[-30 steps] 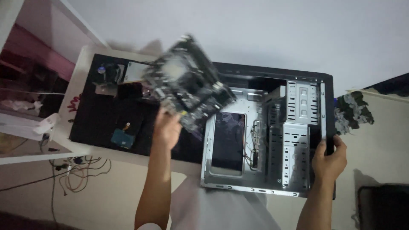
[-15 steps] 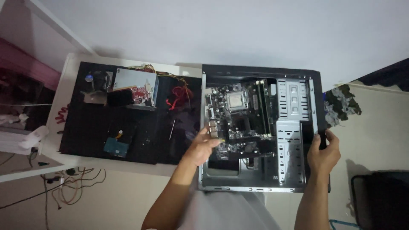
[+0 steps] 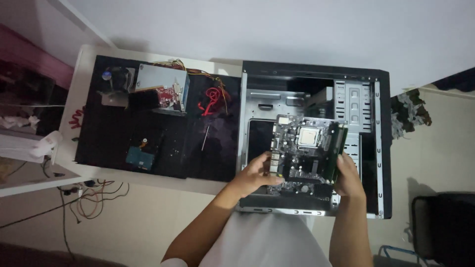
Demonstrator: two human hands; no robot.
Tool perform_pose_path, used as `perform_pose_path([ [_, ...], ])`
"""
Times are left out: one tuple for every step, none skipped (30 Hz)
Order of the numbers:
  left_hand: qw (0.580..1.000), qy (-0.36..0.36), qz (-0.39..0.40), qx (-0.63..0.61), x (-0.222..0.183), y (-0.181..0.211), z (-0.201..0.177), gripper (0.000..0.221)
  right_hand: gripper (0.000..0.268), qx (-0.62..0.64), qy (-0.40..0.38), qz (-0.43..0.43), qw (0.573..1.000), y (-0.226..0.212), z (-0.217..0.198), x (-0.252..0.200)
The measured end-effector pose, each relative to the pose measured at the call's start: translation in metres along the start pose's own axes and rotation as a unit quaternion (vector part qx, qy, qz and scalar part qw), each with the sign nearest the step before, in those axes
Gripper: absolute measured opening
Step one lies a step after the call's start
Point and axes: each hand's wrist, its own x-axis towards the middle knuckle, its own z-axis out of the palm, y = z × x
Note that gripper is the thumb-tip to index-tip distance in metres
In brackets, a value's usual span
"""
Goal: Preparing a computer case and installing a motherboard with pre-installed components into it.
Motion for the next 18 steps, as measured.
perform_pose_path([
  [1.0,-0.015,0.004,0.023,0.001,0.007,0.005,0.065,0.047,0.008,0.015,0.007,1.0,0.002,-0.003,0.005],
  [0.998,-0.029,0.009,0.046,0.002,0.014,0.01,0.065,0.049,0.015,0.031,0.014,0.999,0.005,-0.005,0.01],
  [0.999,-0.029,0.007,0.045,0.002,0.027,0.019,0.065,0.049,0.015,0.032,0.016,0.999,0.024,-0.023,0.027],
  [0.996,-0.017,0.022,0.079,0.002,0.038,0.028,0.069,0.046,0.044,0.049,0.013,0.998,0.043,-0.04,0.044],
  [0.993,-0.007,0.036,0.113,0.001,0.05,0.037,0.073,0.044,0.073,0.07,0.011,0.995,0.064,-0.059,0.058],
  [0.993,-0.008,0.032,0.112,0.008,0.049,0.037,0.073,0.044,0.073,0.073,0.013,0.995,0.052,-0.053,0.058],
  [0.989,-0.018,0.067,0.129,0.016,0.05,0.036,0.089,0.035,0.13,0.086,0.0,0.988,0.04,-0.045,0.06],
  [0.984,-0.028,0.101,0.146,0.024,0.051,0.036,0.106,0.025,0.187,0.098,-0.013,0.977,0.027,-0.039,0.062],
  [0.983,-0.031,0.101,0.147,0.032,0.064,0.039,0.106,0.025,0.189,0.099,-0.015,0.977,0.001,-0.021,0.056],
  [0.966,0.044,0.092,0.239,0.04,0.077,0.043,0.094,0.032,0.257,0.087,-0.009,0.962,-0.025,-0.004,0.05],
  [0.934,0.118,0.082,0.328,0.048,0.091,0.047,0.091,0.04,0.324,0.075,-0.004,0.943,-0.052,0.014,0.045],
  [0.933,0.114,0.084,0.33,0.063,0.088,0.042,0.091,0.04,0.327,0.076,-0.007,0.942,-0.029,-0.01,0.067],
  [0.903,0.139,0.086,0.398,0.078,0.084,0.037,0.083,0.037,0.352,0.084,-0.018,0.932,-0.006,-0.034,0.09],
  [0.867,0.163,0.089,0.462,0.094,0.081,0.033,0.075,0.034,0.377,0.091,-0.029,0.921,0.017,-0.058,0.113],
  [0.867,0.161,0.091,0.463,0.1,0.072,0.029,0.075,0.034,0.378,0.091,-0.032,0.921,0.017,-0.058,0.114],
  [0.833,0.127,0.067,0.534,0.107,0.064,0.026,0.071,0.036,0.396,0.098,-0.028,0.912,0.018,-0.058,0.115],
  [0.792,0.093,0.041,0.601,0.113,0.055,0.021,0.069,0.038,0.414,0.105,-0.023,0.904,0.021,-0.057,0.116],
  [0.792,0.092,0.041,0.602,0.108,0.062,0.038,0.069,0.038,0.415,0.105,-0.023,0.903,0.014,-0.05,0.112],
])
